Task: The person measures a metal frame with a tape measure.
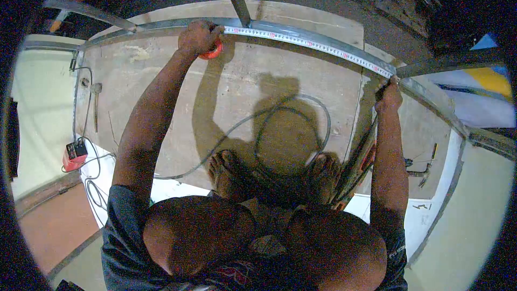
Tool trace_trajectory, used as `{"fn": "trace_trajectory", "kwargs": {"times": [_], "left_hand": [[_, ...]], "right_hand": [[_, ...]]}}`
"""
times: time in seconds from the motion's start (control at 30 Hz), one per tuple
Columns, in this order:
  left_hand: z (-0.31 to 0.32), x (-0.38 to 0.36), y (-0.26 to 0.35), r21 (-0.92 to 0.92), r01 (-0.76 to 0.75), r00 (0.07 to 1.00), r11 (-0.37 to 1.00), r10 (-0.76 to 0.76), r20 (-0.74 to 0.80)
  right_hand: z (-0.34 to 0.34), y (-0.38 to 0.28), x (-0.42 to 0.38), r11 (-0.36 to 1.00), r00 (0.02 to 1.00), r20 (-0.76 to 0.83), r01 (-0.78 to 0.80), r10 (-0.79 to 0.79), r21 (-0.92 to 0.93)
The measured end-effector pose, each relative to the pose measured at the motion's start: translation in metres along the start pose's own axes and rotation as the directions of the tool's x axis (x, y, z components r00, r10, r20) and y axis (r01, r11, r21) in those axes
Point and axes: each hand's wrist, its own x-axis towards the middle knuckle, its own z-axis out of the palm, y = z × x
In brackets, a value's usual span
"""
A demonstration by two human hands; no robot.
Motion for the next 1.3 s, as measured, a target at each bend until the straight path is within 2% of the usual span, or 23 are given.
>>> {"fn": "trace_trajectory", "kwargs": {"times": [0.07,0.17,0.23,0.33,0.47,0.57,0.63,0.73,1.03,1.17,1.23,1.3], "left_hand": [[0.000,0.000,-0.001,-0.010,0.003,1.000,1.000,-0.003,0.014],[-0.001,-0.001,0.000,0.023,-0.026,1.000,0.999,0.026,-0.003],[0.002,0.001,-0.001,0.024,-0.010,1.000,1.000,0.011,-0.011],[0.001,0.000,0.001,0.037,0.016,1.000,0.999,-0.015,-0.008],[0.000,-0.001,0.003,0.058,0.011,1.000,0.998,-0.011,0.001],[0.004,0.000,0.001,0.057,0.037,0.998,0.998,-0.034,-0.054],[-0.005,-0.004,0.004,-0.011,0.028,0.999,1.000,-0.028,0.033],[-0.007,-0.009,0.009,0.029,0.074,0.997,0.997,-0.074,-0.016],[-0.005,-0.008,0.007,0.025,0.095,0.995,0.995,-0.094,-0.043],[0.000,0.000,0.000,-0.016,0.075,0.997,0.997,-0.075,-0.024],[-0.002,0.000,0.000,-0.097,0.074,0.997,0.993,-0.070,0.038],[-0.007,-0.007,0.002,-0.111,0.069,0.998,0.991,-0.068,0.011]], "right_hand": [[-0.008,0.006,0.017,1.000,1.000,0.005,0.009,-0.010,0.020],[-0.021,0.014,0.044,0.995,0.999,-0.019,0.036,-0.038,-0.092],[-0.019,0.016,0.036,0.998,0.998,0.042,0.055,-0.054,-0.023],[-0.014,0.012,0.033,0.999,0.999,-0.013,0.032,-0.032,0.009],[-0.013,0.009,0.027,0.998,0.999,0.016,0.046,-0.046,-0.042],[-0.007,0.001,0.014,0.995,1.000,-0.019,-0.010,0.008,-0.095],[-0.009,0.004,0.018,0.998,1.000,-0.001,0.014,-0.014,-0.057],[-0.011,0.004,0.019,0.998,0.997,0.076,0.026,-0.022,-0.056],[-0.004,-0.004,0.000,0.993,0.997,0.069,0.042,-0.034,-0.108],[-0.009,-0.002,0.007,0.997,0.994,0.111,0.007,0.002,-0.083],[-0.007,0.000,0.004,1.000,0.982,0.190,-0.002,-0.001,0.016],[-0.009,0.002,0.005,1.000,0.980,0.199,0.003,-0.003,0.001]]}}
